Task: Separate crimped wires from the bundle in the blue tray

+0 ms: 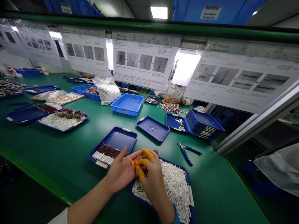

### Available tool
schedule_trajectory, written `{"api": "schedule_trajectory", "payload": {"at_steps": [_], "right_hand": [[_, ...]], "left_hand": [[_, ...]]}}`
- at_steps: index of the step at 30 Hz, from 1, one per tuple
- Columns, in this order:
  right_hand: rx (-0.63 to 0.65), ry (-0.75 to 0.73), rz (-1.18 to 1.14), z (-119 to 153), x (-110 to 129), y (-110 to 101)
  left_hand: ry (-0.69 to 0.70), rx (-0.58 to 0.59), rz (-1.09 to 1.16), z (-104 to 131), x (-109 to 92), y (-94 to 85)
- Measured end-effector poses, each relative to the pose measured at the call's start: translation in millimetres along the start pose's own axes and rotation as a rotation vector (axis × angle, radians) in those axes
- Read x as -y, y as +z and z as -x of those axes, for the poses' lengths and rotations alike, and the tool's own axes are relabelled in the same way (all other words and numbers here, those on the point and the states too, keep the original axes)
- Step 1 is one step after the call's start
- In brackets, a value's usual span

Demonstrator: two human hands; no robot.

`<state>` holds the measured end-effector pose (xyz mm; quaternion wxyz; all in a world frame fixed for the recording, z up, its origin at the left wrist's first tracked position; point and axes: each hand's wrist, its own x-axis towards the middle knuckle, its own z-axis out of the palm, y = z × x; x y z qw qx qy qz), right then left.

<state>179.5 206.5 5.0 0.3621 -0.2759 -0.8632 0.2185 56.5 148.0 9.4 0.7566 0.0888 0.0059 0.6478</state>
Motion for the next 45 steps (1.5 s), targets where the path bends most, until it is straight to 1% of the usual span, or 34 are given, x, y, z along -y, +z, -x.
{"api": "schedule_trajectory", "payload": {"at_steps": [2,5,9,11,15,20,25,27,29,31,34,36,38,40,45], "right_hand": [[-0.029,0.068,-0.091,1.0,-0.6,-1.1],[-0.060,0.232,-0.291,1.6,-0.7,-5.1],[-0.072,0.477,-0.641,-1.3,2.2,-11.2],[-0.077,0.563,-0.771,-3.2,4.8,-12.0],[-0.090,0.596,-0.862,-4.7,9.5,-9.0],[-0.091,0.600,-0.868,-3.8,11.1,-4.6],[-0.072,0.541,-0.786,0.4,3.4,-0.3],[-0.069,0.499,-0.717,2.9,0.4,2.3],[-0.094,0.437,-0.608,4.9,-0.2,4.5],[-0.153,0.306,-0.419,5.5,1.6,5.8],[-0.229,0.020,-0.092,3.7,6.3,6.1],[-0.253,-0.105,0.036,1.9,8.9,5.6],[-0.261,-0.148,0.096,0.6,10.3,5.1],[-0.266,-0.158,0.124,0.2,10.7,4.7],[-0.303,-0.191,0.168,0.4,8.9,4.6]], "left_hand": [[-0.003,-0.020,-0.020,-0.1,-0.2,-0.4],[0.017,-0.103,-0.095,-0.5,0.4,-2.8],[0.063,-0.248,-0.278,-0.9,3.8,-6.3],[0.095,-0.281,-0.374,-1.1,5.8,-7.3],[0.131,-0.303,-0.482,-1.5,7.9,-8.4],[0.171,-0.362,-0.550,-1.6,7.8,-8.4],[0.179,-0.354,-0.627,-1.4,8.3,-7.2],[0.180,-0.345,-0.644,-1.3,8.5,-6.3],[0.178,-0.340,-0.663,-1.1,8.6,-5.3],[0.189,-0.348,-0.683,-0.9,8.5,-4.6],[0.202,-0.356,-0.699,-0.5,8.1,-5.2],[0.200,-0.359,-0.710,-0.1,7.7,-6.7],[0.202,-0.369,-0.734,0.2,7.3,-8.1],[0.204,-0.380,-0.773,0.5,7.1,-8.3],[0.265,-0.355,-0.954,1.0,7.1,-3.8]]}}
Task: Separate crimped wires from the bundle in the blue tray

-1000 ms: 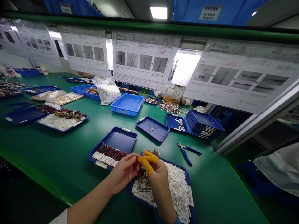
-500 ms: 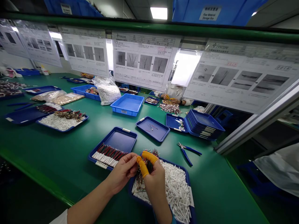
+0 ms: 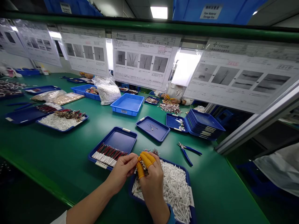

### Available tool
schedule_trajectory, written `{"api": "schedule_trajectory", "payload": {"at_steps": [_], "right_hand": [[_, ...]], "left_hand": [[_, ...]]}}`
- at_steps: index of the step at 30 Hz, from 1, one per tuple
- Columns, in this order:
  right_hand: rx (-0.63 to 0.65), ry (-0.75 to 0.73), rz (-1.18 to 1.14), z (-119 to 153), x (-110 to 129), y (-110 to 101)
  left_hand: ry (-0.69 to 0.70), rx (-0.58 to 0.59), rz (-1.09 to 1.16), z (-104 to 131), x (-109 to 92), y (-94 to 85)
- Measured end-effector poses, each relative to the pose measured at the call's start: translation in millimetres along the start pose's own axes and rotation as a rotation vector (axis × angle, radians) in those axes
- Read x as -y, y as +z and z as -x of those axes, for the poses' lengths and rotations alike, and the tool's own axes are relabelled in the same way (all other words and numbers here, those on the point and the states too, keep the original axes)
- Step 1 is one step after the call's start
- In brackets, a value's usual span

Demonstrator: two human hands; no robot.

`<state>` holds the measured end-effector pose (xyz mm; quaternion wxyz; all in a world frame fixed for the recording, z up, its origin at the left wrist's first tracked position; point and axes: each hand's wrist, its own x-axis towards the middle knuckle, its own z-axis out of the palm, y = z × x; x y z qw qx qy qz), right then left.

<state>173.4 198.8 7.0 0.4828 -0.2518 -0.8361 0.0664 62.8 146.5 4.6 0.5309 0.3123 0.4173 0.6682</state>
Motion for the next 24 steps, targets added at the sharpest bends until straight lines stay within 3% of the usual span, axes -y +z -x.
{"api": "schedule_trajectory", "payload": {"at_steps": [6,10,15,19,24], "right_hand": [[0.017,-0.044,-0.001,-0.2,0.4,-0.7],[0.077,-0.008,-0.087,-1.2,-1.4,-4.1],[0.278,0.098,-0.306,-3.5,-3.7,-11.3],[0.368,0.295,-0.491,-3.9,-3.5,-15.0],[0.350,0.635,-0.918,-4.5,-5.1,-17.6]], "left_hand": [[0.066,-0.017,-0.058,-0.2,-0.3,-2.1],[0.072,0.039,-0.059,0.0,0.0,-5.2],[-0.087,0.242,0.002,3.4,-3.0,-7.3],[-0.138,0.408,0.131,5.9,-3.8,-8.4],[-0.176,0.459,0.413,5.4,-2.0,-8.1]]}}
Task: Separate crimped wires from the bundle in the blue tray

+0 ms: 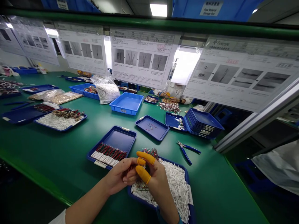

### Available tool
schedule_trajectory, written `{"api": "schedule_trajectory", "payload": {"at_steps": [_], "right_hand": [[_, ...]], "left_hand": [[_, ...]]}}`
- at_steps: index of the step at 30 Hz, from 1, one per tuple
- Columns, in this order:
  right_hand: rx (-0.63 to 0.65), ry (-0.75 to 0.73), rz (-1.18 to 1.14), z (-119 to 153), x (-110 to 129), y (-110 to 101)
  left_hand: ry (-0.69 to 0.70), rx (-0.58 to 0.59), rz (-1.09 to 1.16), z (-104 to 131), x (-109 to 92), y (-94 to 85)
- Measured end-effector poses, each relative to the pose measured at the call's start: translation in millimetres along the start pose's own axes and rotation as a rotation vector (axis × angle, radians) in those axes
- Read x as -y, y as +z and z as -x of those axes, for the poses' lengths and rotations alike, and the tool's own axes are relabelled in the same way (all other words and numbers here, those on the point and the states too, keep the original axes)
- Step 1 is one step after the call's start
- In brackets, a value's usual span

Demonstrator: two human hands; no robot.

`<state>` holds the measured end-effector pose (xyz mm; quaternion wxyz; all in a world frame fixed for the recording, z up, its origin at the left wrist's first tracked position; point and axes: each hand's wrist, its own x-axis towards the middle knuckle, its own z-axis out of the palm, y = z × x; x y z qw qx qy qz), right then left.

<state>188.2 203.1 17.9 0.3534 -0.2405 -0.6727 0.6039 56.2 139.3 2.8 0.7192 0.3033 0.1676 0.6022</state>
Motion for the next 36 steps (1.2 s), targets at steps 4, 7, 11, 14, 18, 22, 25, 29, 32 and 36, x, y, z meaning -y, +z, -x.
{"api": "schedule_trajectory", "payload": {"at_steps": [4,7,11,14,18,22,25,29,32,36], "right_hand": [[-0.070,0.082,-0.114,-0.3,4.6,3.0],[0.010,0.101,-0.036,-1.1,4.3,8.1],[0.095,0.162,-0.093,-3.2,-4.0,11.1],[0.061,0.176,-0.262,-2.6,-7.3,9.3],[0.011,0.130,-0.224,-0.2,-1.2,9.3],[0.147,0.130,0.015,0.8,8.4,13.0],[0.220,0.147,0.031,1.1,8.5,13.1],[0.183,0.171,-0.101,0.3,2.8,9.9],[0.164,0.157,-0.099,0.4,3.2,9.7],[0.210,0.214,-0.039,4.6,4.8,13.2]], "left_hand": [[-0.076,0.150,-0.004,1.2,1.3,-0.8],[-0.155,0.211,-0.100,3.6,2.6,-1.5],[-0.165,0.223,-0.068,4.8,2.8,-1.5],[-0.143,0.189,0.017,3.6,1.6,-0.5],[-0.166,0.219,-0.036,3.2,1.1,-0.3],[-0.211,0.253,-0.154,4.7,1.0,0.0],[-0.236,0.319,-0.095,4.7,0.1,1.1],[-0.207,0.289,-0.016,3.9,-0.4,1.2],[-0.196,0.283,-0.023,4.1,0.3,0.4],[-0.223,0.302,-0.108,4.5,2.6,0.2]]}}
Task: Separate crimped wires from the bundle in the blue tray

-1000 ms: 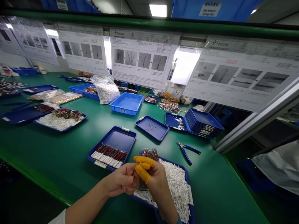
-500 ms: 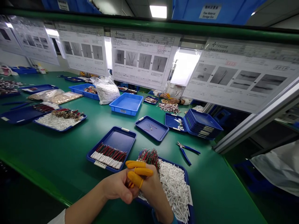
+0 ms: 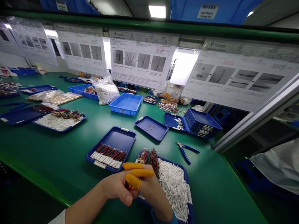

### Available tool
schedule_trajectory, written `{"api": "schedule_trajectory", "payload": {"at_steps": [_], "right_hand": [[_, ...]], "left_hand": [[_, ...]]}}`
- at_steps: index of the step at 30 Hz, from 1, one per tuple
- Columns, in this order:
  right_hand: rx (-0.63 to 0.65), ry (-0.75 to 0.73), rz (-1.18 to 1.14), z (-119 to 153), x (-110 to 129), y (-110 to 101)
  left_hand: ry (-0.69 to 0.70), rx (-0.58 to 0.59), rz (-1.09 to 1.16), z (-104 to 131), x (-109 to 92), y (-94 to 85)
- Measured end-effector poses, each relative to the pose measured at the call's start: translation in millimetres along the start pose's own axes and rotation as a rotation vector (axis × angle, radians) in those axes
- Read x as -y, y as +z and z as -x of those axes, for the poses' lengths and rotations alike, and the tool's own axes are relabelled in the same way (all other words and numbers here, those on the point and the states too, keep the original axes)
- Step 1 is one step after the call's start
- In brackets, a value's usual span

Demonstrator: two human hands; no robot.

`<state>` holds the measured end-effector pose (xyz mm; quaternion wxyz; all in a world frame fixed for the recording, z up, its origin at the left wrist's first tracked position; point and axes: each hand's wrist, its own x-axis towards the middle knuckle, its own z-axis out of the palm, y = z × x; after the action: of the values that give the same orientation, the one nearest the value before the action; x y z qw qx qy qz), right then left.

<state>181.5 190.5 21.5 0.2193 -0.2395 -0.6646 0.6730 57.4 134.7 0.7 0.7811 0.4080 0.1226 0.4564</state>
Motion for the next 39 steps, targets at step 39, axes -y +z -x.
{"api": "schedule_trajectory", "payload": {"at_steps": [39], "right_hand": [[-0.356,-0.369,0.131,-5.8,-13.4,3.4]], "left_hand": [[0.389,-0.295,0.634,-6.8,-14.1,4.1]]}}
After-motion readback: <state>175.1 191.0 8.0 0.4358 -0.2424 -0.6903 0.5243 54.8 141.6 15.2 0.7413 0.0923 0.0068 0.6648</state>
